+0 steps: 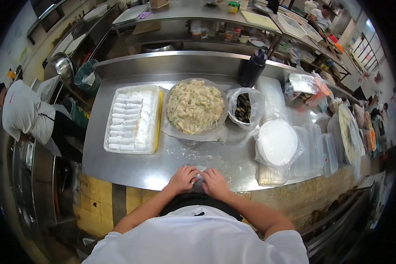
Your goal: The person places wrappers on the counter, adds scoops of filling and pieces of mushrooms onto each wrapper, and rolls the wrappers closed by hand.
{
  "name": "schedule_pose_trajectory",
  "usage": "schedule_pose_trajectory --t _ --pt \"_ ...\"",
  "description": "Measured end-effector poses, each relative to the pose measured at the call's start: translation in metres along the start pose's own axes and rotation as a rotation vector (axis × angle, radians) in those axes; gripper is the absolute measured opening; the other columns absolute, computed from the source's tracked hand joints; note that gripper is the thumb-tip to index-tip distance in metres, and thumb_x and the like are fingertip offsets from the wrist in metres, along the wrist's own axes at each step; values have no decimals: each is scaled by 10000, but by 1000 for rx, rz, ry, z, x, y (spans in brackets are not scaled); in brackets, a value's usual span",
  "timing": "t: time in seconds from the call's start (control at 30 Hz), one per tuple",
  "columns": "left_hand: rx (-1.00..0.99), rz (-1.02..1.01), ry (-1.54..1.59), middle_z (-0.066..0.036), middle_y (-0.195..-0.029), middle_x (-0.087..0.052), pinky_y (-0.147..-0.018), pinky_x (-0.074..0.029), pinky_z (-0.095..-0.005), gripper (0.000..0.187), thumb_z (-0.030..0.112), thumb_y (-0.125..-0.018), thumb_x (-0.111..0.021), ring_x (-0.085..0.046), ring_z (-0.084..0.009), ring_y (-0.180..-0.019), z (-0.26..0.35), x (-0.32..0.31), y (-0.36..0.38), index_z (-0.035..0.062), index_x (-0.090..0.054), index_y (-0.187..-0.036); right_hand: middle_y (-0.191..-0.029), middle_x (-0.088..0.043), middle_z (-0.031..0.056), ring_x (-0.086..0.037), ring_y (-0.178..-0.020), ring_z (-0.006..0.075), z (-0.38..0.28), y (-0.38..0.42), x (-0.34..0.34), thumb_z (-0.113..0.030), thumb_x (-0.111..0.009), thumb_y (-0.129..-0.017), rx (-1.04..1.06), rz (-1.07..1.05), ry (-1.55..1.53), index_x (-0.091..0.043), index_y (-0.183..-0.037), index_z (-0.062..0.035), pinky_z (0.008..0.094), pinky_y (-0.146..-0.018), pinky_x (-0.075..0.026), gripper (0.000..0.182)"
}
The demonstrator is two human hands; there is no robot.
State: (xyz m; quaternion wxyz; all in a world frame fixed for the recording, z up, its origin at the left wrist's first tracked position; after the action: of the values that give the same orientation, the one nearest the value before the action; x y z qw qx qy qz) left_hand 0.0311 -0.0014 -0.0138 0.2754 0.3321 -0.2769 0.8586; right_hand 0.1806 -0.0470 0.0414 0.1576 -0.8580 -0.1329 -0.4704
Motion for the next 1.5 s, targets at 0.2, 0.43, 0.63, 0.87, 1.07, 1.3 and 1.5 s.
schedule_pose_trajectory --t 0.2,0.43,0.63,0.87,1.07,1.3,1.5 --pt "13 45 6 -151 -1315 -655 -1032 -518 -499 399 219 -920 -781 -629 -376 -1214 0 8 -8 69 -712 -1283 -1231 -678 125 -609 -1164 363 23 0 -31 -153 -788 -886 -42 98 119 -704 -1252 -72 496 -1015 -493 384" --pt "-22 163 -99 -152 -1332 -661 -1067 -506 -522 362 201 -939 -766 -618 -399 -1271 -4 9 -20 78 -716 -1275 -1256 -676 134 -604 -1207 357 38 -14 -25 -252 -765 -920 -85 86 214 -691 -1287 -65 539 -1056 -455 419" --pt "89 111 -49 -192 -1449 -626 -1154 -456 -544 439 261 -1000 -728 -579 -417 -1353 -15 17 -25 48 -672 -1380 -1305 -669 164 -599 -1265 366 14 -23 -11 -295 -792 -905 -92 105 273 -623 -1395 -48 529 -1100 -449 574" --pt "333 299 -113 -216 -1451 -621 -1190 -432 -546 540 263 -978 -756 -564 -429 -1372 -39 65 37 -13 -619 -1421 -1253 -710 195 -659 -1183 408 35 -42 -39 -215 -787 -900 -133 -94 165 -606 -1454 -58 528 -1050 -511 604" --pt "375 375 -163 -201 -1418 -637 -1199 -428 -551 518 262 -953 -768 -570 -418 -1360 -52 78 74 -3 -628 -1376 -1137 -773 234 -755 -1007 401 28 -92 -17 -162 -788 -872 -504 -192 -371 -648 -1421 4 472 -913 -599 590" --pt "316 424 -213 -184 -1345 -669 -1168 -468 -557 527 262 -890 -809 -618 -409 -1291 -50 80 71 6 -648 -1321 -1126 -779 249 -763 -1019 376 -22 -268 7 -172 -795 -880 -222 42 -468 -687 -1388 16 445 -928 -598 553" --pt "364 408 -140 -187 -1371 -662 -1194 -453 -553 514 267 -902 -785 -611 -407 -1331 -56 78 74 14 -646 -1328 -1192 -767 277 -739 -1081 450 -41 -423 -4 -145 -740 -877 -43 147 -219 -726 -1313 29 494 -987 -584 469"
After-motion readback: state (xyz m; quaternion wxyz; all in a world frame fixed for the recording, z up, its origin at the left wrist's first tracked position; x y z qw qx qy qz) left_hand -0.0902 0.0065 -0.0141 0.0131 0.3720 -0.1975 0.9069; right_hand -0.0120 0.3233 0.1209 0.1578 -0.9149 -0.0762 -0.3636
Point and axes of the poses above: each hand's wrist, its own y-axis away from the middle knuckle, its own x-axis out of the back of the hand, z = x × y, the point moved 7 cm from there along -y, towards the middle knuckle
